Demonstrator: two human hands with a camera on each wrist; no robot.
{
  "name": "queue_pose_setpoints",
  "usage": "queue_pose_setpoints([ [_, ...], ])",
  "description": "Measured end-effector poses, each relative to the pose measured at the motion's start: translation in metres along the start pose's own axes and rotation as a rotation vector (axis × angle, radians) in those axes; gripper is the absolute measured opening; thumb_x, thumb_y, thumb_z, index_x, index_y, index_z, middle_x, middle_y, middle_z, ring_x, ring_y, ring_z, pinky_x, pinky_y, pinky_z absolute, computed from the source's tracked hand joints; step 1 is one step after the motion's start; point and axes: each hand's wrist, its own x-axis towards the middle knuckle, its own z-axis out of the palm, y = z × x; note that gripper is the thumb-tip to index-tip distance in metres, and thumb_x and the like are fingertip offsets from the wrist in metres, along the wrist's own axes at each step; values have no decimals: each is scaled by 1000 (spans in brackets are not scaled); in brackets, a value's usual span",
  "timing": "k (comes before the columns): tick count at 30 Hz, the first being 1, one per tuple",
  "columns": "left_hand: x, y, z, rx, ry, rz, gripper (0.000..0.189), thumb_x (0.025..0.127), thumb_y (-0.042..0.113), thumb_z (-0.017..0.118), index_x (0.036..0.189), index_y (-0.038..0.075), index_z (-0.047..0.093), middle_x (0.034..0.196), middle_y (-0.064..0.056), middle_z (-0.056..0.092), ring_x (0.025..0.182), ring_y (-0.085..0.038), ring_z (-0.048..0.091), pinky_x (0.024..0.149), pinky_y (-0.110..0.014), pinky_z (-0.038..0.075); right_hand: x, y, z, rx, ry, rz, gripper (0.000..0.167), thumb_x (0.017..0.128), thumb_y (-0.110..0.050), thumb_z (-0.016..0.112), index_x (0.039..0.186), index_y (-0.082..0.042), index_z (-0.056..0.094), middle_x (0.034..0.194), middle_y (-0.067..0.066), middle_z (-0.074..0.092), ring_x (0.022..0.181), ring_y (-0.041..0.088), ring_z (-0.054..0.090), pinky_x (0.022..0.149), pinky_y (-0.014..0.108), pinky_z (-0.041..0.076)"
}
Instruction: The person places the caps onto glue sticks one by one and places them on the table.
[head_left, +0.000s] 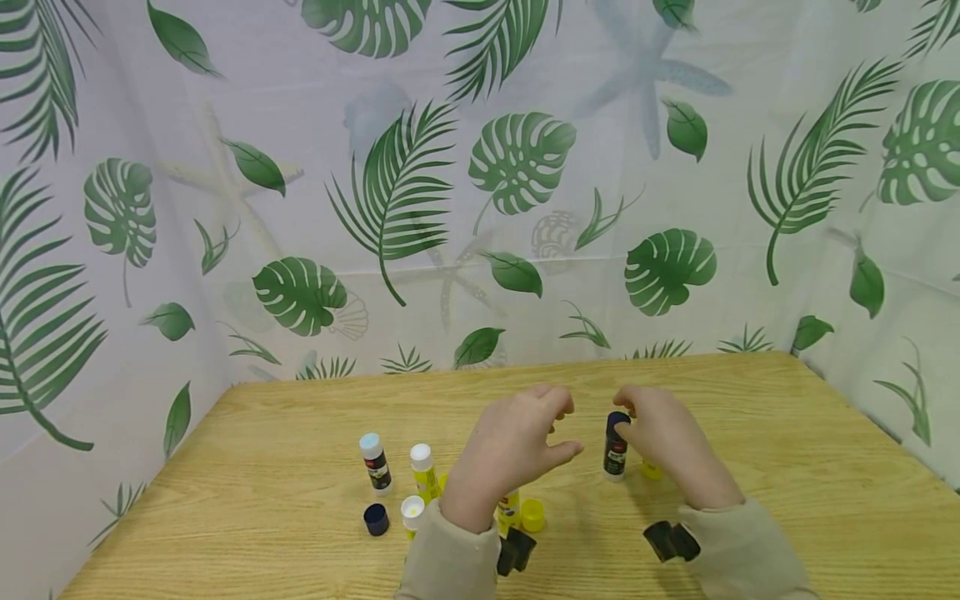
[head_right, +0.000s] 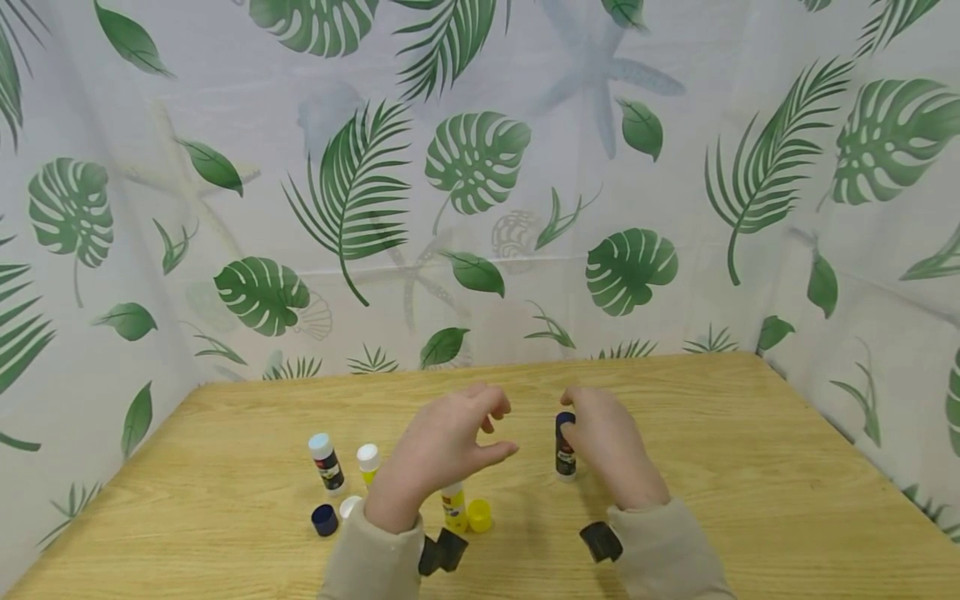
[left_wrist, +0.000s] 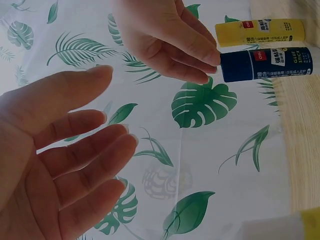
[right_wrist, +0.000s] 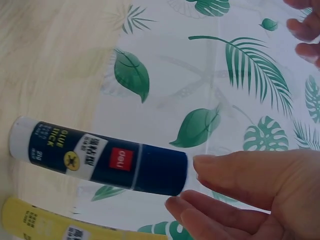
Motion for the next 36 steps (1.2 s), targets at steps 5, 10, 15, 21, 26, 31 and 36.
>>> queue_pose_setpoints([
  [5,0,-1,0,-4,-1,-6,29,76,32,69,93,14,56,85,6,57,68,-2,52,54,-11,37,-5,-4,-11,8,26,9,32,78,-9,66,105,5,56,99,22,57,89,35,54,71,46,44],
  [10,0,-2,0,4,3,-4,28,76,33,69,93,14,56,84,7,57,68,-1,52,54,-11,38,-10,-10,-20,2,43,1,34,78,-12,66,106,4,57,102,22,58,91,35,54,71,47,44],
  [15,-1,-2,0,3,7,2,29,75,32,69,93,14,56,85,6,57,68,-2,52,54,-11,38,-13,-14,-25,4,50,-17,33,77,-14,67,105,3,58,100,20,59,90,34,55,70,46,45],
  [21,-4,-3,-3,-11,-17,-15,29,75,31,70,93,14,55,85,7,56,69,-2,51,54,-12,38,-15,-16,-26,8,54,-33,33,77,-15,68,103,2,59,98,18,60,89,33,56,68,45,45],
  [26,-8,-5,-6,15,-22,-4,29,75,31,70,92,14,55,83,7,55,66,-2,50,53,-12,37,-16,-17,-27,11,56,-32,32,77,-15,68,102,2,59,98,17,60,89,33,56,68,45,45],
  [31,-12,-5,-7,34,-26,8,29,75,31,70,93,14,55,82,7,55,62,-2,48,52,-12,36,-16,-16,-26,14,57,-35,31,77,-15,67,102,2,59,97,16,60,88,31,56,68,44,46],
  [36,-16,-5,-9,49,-30,17,29,74,30,71,92,14,54,84,6,56,56,-1,44,50,-12,35,-17,-17,-26,14,51,-33,31,78,-16,67,102,1,59,97,16,60,87,31,57,68,44,46],
])
